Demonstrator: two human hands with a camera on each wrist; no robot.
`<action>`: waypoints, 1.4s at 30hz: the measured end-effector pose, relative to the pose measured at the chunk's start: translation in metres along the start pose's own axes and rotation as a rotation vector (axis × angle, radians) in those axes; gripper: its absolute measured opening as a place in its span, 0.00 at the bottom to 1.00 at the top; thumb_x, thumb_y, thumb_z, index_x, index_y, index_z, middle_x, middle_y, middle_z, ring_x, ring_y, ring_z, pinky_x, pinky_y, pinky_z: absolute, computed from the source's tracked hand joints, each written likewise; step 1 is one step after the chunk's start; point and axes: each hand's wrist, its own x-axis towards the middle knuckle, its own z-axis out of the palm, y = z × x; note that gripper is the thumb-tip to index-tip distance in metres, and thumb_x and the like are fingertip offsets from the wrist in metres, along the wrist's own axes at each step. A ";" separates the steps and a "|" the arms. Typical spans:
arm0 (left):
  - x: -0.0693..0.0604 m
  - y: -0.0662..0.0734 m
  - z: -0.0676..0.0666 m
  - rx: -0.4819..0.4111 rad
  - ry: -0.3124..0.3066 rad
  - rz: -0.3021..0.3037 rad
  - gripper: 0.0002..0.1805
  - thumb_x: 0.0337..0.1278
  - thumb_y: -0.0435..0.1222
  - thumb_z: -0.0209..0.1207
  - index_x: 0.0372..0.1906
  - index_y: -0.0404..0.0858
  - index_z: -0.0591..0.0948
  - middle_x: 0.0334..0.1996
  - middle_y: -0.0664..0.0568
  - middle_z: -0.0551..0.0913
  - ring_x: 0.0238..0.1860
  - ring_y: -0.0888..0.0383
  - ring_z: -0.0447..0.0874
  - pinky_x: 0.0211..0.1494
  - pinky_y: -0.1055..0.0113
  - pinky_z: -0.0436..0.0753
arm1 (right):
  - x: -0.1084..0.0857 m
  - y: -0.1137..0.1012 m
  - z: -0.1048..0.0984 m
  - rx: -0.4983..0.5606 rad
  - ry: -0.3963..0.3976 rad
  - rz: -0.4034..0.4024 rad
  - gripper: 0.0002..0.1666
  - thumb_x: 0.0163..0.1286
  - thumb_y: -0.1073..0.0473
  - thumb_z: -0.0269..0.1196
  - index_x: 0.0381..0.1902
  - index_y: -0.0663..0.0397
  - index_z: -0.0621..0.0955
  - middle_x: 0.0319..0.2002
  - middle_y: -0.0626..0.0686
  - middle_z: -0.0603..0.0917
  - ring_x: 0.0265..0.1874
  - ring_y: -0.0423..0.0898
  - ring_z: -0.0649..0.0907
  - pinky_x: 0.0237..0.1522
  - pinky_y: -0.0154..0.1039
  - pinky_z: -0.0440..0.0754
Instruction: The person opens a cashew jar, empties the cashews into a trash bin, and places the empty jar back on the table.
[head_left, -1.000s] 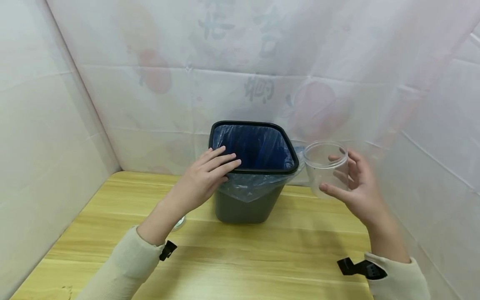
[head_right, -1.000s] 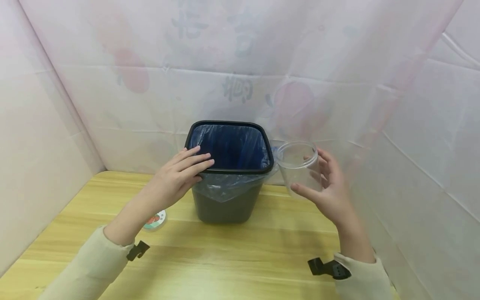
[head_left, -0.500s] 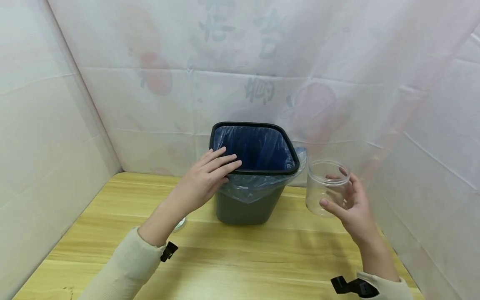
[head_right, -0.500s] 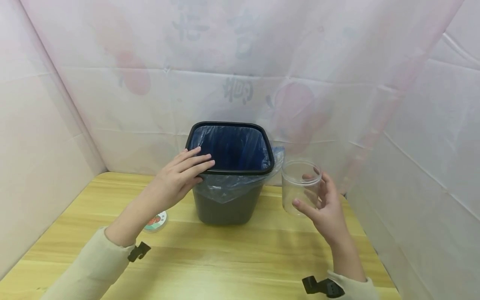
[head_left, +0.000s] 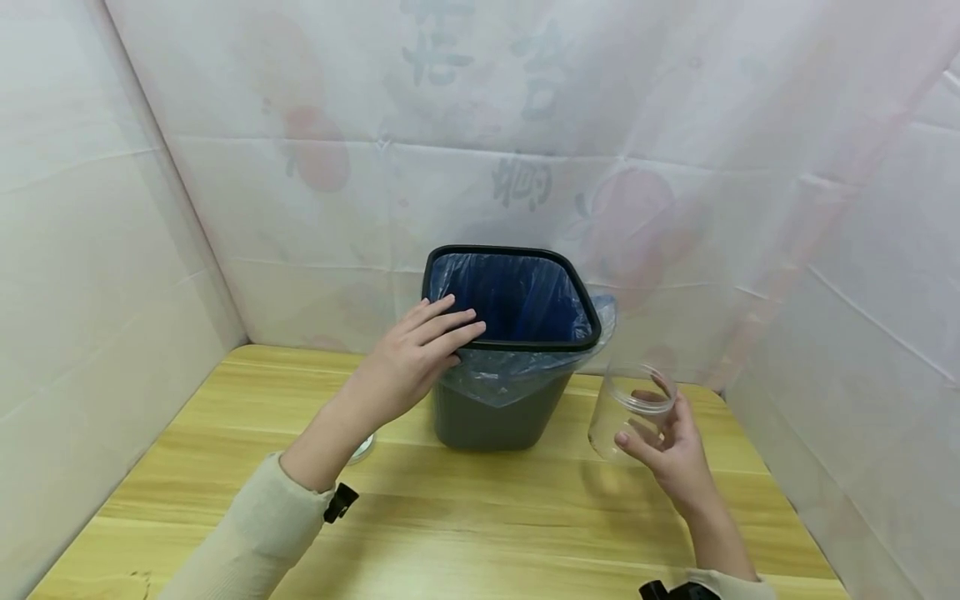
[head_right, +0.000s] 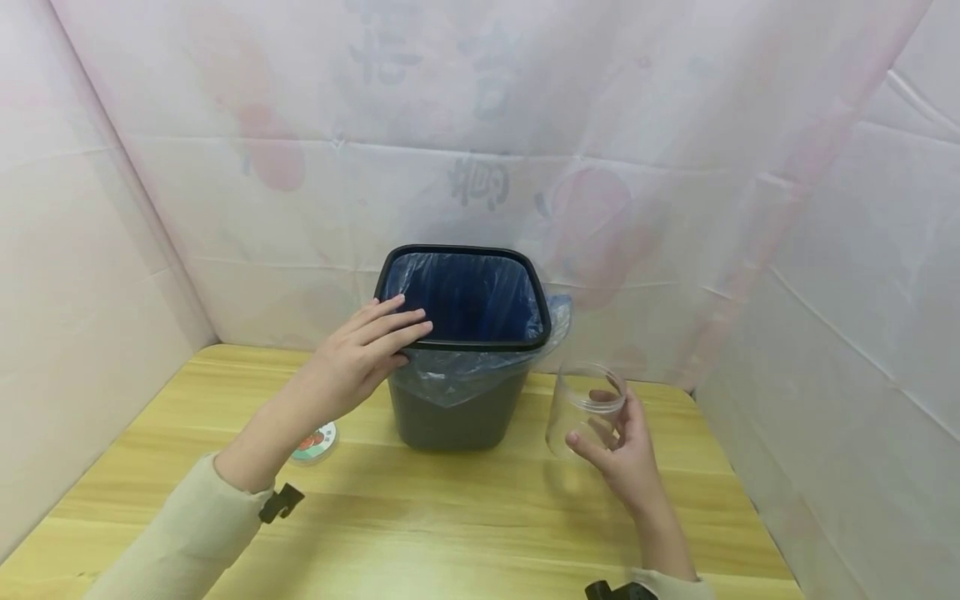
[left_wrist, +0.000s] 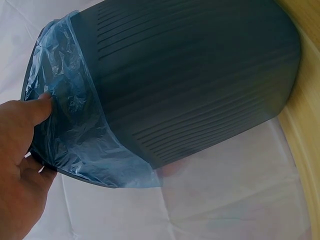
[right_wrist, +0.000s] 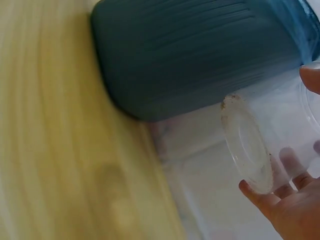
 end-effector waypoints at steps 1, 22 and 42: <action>0.000 0.000 0.000 -0.001 0.001 0.000 0.30 0.62 0.31 0.65 0.69 0.44 0.75 0.66 0.48 0.76 0.74 0.47 0.64 0.73 0.43 0.66 | -0.001 0.003 0.001 -0.006 0.001 0.011 0.56 0.62 0.79 0.64 0.80 0.46 0.52 0.63 0.50 0.69 0.61 0.36 0.74 0.59 0.26 0.76; 0.001 0.001 -0.002 -0.017 -0.015 -0.007 0.29 0.63 0.31 0.64 0.69 0.44 0.75 0.67 0.50 0.76 0.75 0.47 0.63 0.76 0.46 0.62 | -0.012 0.057 0.018 -0.099 -0.021 0.179 0.57 0.60 0.71 0.71 0.79 0.48 0.52 0.66 0.65 0.65 0.61 0.34 0.73 0.60 0.24 0.73; 0.000 0.001 -0.001 -0.021 -0.009 -0.007 0.29 0.64 0.32 0.63 0.69 0.43 0.74 0.68 0.50 0.75 0.75 0.47 0.62 0.75 0.45 0.63 | -0.014 0.069 0.022 -0.128 -0.056 0.207 0.59 0.56 0.71 0.73 0.77 0.54 0.52 0.67 0.65 0.66 0.66 0.52 0.71 0.57 0.20 0.71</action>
